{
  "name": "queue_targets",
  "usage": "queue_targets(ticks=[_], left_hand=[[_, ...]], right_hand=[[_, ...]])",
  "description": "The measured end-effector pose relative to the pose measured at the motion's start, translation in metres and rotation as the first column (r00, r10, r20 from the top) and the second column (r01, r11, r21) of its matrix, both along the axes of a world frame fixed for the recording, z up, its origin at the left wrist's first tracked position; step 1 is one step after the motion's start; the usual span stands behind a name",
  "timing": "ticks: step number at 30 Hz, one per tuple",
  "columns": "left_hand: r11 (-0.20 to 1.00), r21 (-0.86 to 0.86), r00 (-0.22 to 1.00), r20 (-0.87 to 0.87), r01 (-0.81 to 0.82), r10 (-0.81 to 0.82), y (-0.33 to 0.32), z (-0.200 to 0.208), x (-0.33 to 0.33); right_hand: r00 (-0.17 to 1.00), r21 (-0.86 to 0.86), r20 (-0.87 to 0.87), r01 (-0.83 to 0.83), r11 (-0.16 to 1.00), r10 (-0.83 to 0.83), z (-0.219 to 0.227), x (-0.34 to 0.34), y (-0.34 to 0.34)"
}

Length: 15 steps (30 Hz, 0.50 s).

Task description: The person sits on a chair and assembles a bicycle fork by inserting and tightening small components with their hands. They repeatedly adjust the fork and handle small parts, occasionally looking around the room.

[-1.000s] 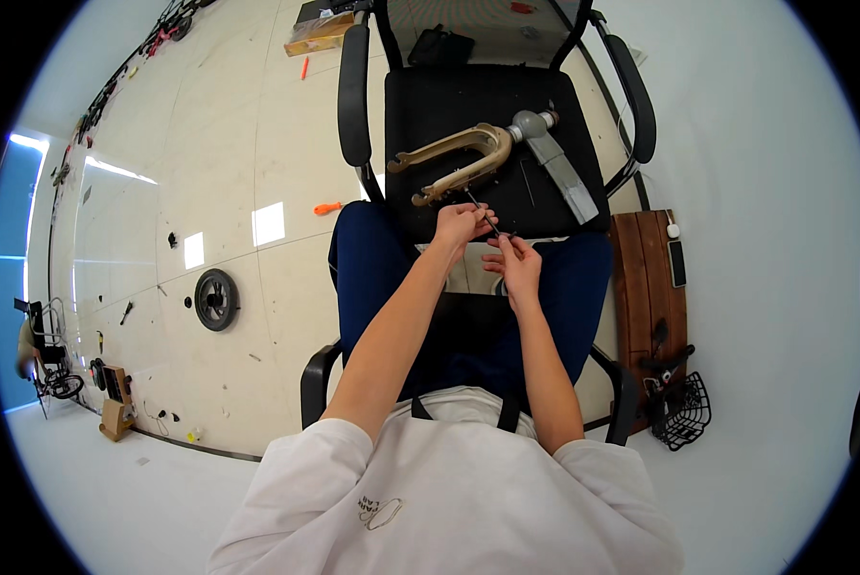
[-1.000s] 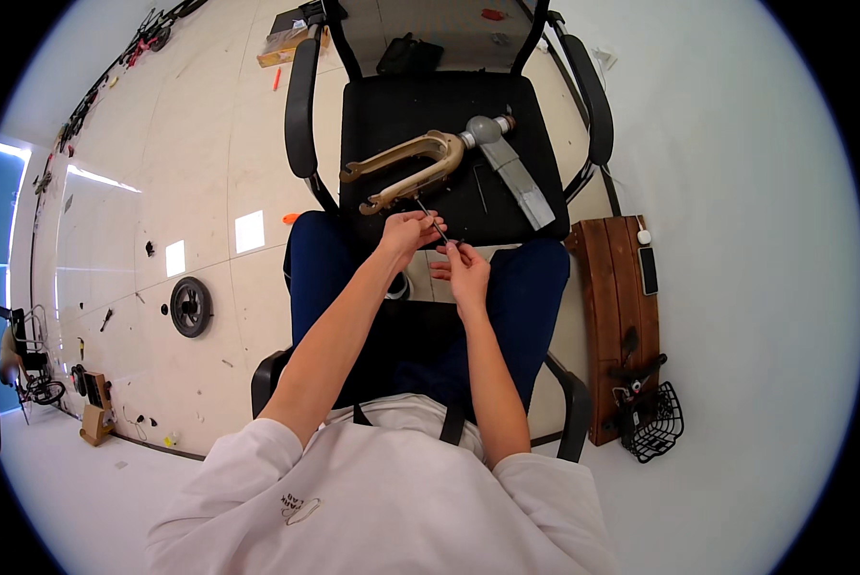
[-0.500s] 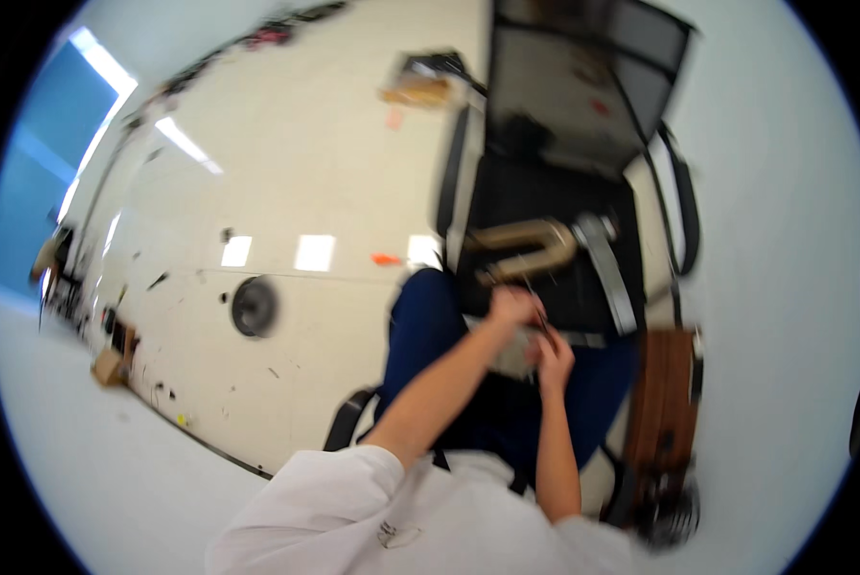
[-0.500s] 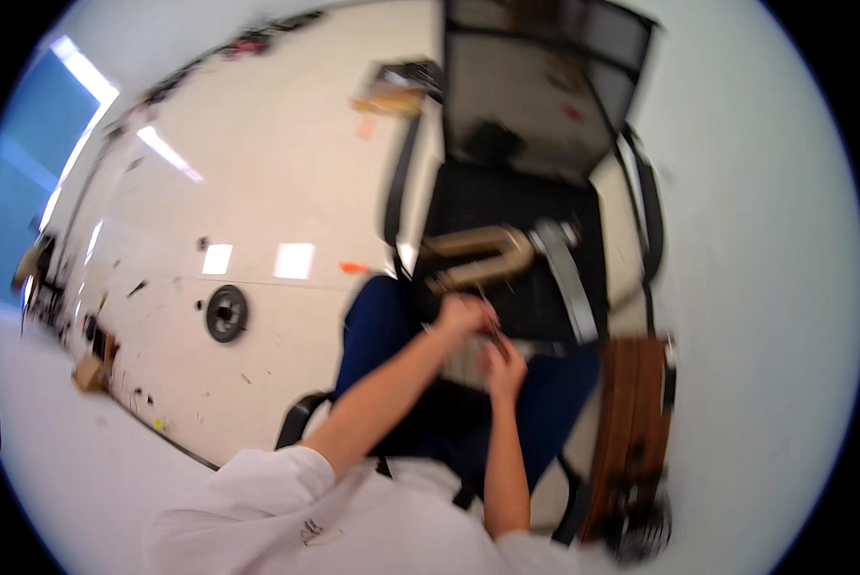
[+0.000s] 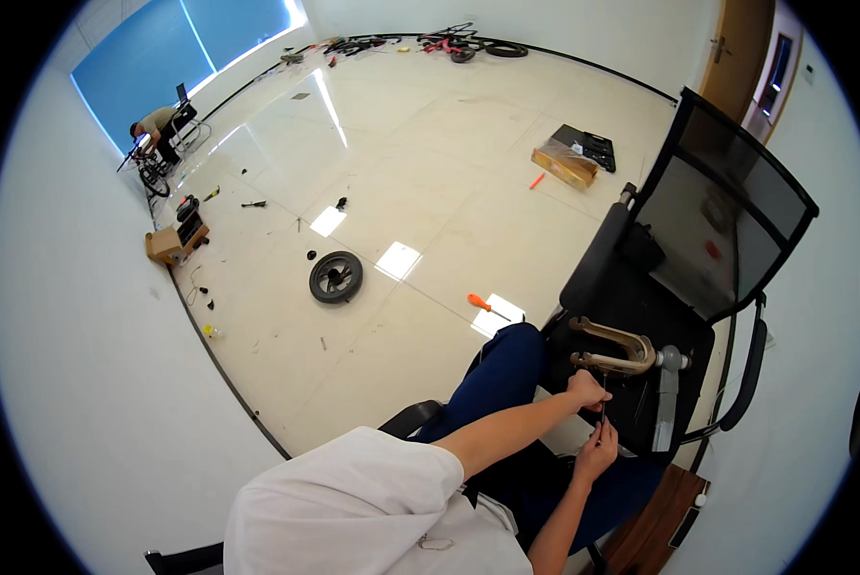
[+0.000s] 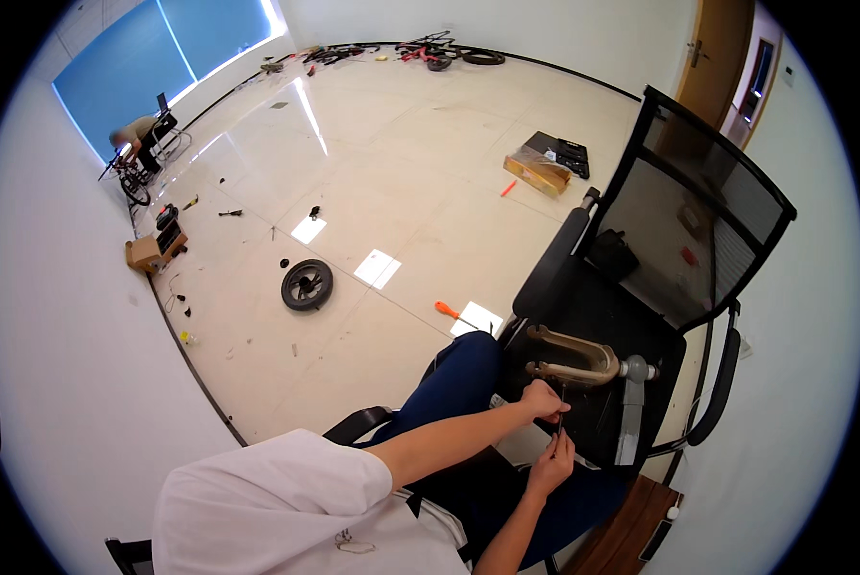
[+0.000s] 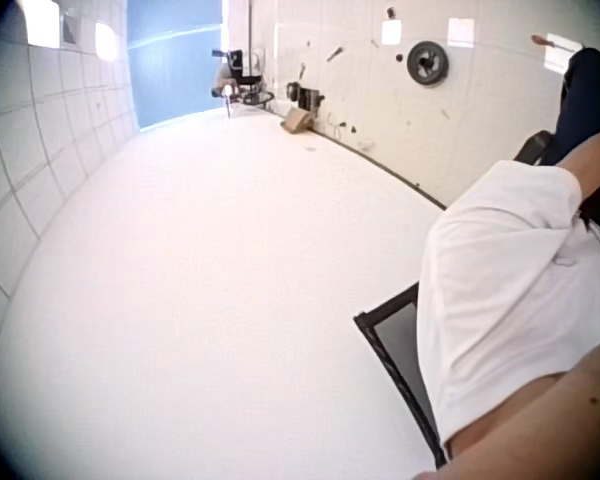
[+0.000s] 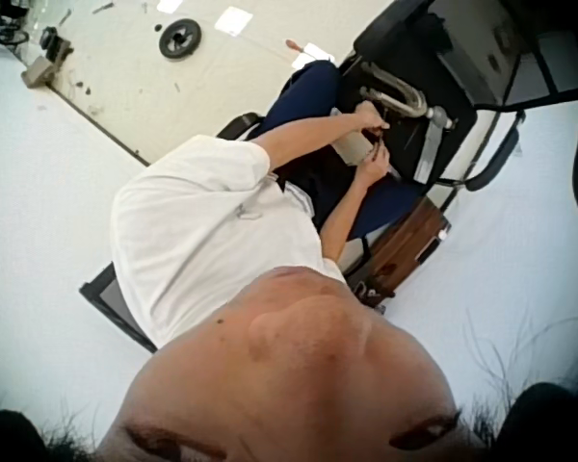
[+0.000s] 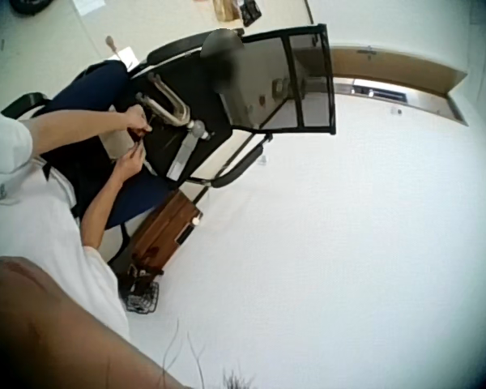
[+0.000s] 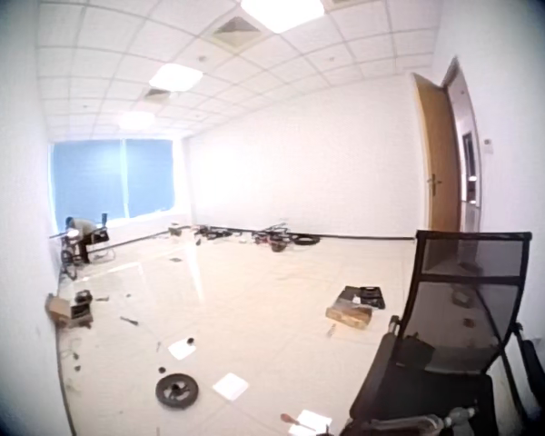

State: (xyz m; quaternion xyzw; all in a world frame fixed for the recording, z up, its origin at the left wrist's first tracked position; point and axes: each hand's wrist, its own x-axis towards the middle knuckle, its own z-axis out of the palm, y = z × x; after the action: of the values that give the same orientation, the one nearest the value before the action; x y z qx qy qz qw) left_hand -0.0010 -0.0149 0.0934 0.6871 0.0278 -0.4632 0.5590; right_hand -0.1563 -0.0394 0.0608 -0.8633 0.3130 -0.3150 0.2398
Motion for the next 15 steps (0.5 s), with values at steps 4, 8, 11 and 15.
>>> queue_targets(ticks=[4, 8, 11, 15], left_hand=[[0.995, 0.024, 0.995, -0.032, -0.094, 0.094, -0.006, -0.011, 0.0], [0.994, 0.043, 0.992, -0.065, -0.104, 0.107, -0.011, -0.002, -0.004], [0.997, -0.02, 0.99, -0.118, -0.075, 0.072, -0.016, -0.027, -0.001], [0.992, -0.123, 0.994, -0.105, 0.017, -0.03, -0.024, -0.061, 0.002]], right_hand=[[0.968, 0.447, 0.173, 0.089, 0.89, -0.184, 0.008, 0.0, 0.011], [0.91, 0.86, 0.139, 0.085, 0.503, -0.391, 0.009, 0.003, 0.005], [0.908, 0.903, 0.229, -0.064, 0.425, -0.351, 0.008, 0.004, 0.004], [0.912, 0.889, 0.217, -0.038, 0.456, -0.347, 0.0, 0.008, -0.003]])
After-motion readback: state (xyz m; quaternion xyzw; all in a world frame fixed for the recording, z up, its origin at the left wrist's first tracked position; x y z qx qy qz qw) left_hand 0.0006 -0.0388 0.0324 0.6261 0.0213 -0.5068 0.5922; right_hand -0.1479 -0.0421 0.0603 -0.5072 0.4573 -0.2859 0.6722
